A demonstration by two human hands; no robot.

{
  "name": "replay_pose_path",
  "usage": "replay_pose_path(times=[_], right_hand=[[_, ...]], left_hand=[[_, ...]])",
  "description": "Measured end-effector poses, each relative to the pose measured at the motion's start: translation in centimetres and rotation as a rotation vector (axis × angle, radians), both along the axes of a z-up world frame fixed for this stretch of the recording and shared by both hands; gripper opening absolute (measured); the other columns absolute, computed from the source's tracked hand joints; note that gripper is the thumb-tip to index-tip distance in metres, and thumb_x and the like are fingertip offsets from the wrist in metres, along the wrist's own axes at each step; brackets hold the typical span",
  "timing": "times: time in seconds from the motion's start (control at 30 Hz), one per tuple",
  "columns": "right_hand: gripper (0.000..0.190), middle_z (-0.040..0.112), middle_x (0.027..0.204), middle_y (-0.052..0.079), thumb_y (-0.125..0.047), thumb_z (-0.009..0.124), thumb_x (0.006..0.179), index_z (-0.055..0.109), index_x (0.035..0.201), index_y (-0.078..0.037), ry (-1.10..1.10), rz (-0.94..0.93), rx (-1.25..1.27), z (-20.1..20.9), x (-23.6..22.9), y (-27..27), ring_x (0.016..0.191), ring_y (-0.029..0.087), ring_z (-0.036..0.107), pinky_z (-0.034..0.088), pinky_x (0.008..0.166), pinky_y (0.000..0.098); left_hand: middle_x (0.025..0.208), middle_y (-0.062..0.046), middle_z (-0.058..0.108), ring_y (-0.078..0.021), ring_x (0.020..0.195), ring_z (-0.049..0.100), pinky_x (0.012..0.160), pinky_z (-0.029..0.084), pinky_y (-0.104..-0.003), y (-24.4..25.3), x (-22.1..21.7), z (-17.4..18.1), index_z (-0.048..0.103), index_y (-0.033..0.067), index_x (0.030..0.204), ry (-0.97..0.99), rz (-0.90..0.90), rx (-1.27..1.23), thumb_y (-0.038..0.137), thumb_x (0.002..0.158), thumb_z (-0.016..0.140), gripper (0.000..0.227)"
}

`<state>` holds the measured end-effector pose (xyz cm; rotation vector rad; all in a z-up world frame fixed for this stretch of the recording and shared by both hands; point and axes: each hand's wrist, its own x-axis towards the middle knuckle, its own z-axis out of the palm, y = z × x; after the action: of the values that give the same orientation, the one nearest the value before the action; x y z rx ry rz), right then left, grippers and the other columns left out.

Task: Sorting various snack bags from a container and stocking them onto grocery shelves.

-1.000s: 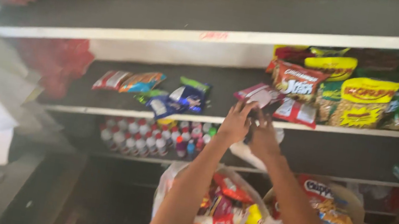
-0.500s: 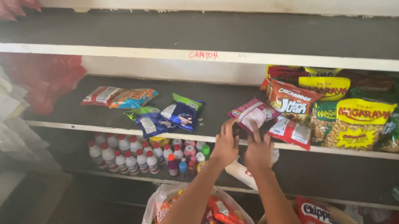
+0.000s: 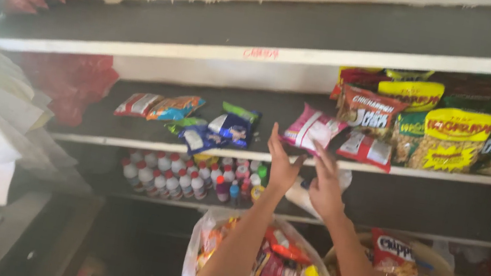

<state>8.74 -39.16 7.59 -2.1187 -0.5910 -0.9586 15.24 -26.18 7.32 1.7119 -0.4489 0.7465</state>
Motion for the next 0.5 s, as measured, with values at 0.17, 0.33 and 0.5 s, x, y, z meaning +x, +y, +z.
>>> replay_pose_path(times=[0.17,0.33,0.5], right_hand=[[0.069,0.055,0.15,0.011,0.016,0.05,0.071,0.062,0.137,-0.003,-0.017,-0.146,0.119,3.5,-7.3,1.6,0.137,0.035,0.048,0.039,0.116,0.0433],[0.047,0.054,0.143,0.011,0.014,0.049,0.09,0.069,0.129,-0.004,0.214,0.07,0.583,1.2,-11.5,2.0,0.137,0.022,0.053,0.043,0.111,0.0325],[0.069,0.045,0.155,0.009,0.003,0.066,0.094,0.038,0.156,-0.008,0.442,0.469,0.845,2.6,-15.0,5.8,0.14,0.018,0.048,0.042,0.116,0.0343]], left_hand=[[0.156,-0.023,0.042,-0.0346,0.143,0.046,0.12,0.036,-0.04,2.2,-5.5,3.5,0.023,0.0023,0.158,-0.084,-0.15,-0.099,0.01,0.07,0.094,0.113],[0.152,-0.021,0.053,-0.0273,0.14,0.052,0.12,0.039,-0.038,6.6,-10.6,1.8,0.04,-0.0005,0.153,-0.011,-0.308,-0.003,0.01,0.08,0.089,0.089],[0.118,-0.014,0.071,-0.0177,0.106,0.071,0.094,0.057,-0.034,9.9,-17.4,1.1,0.048,-0.0013,0.136,0.446,-0.231,-0.082,0.025,0.088,0.082,0.064]])
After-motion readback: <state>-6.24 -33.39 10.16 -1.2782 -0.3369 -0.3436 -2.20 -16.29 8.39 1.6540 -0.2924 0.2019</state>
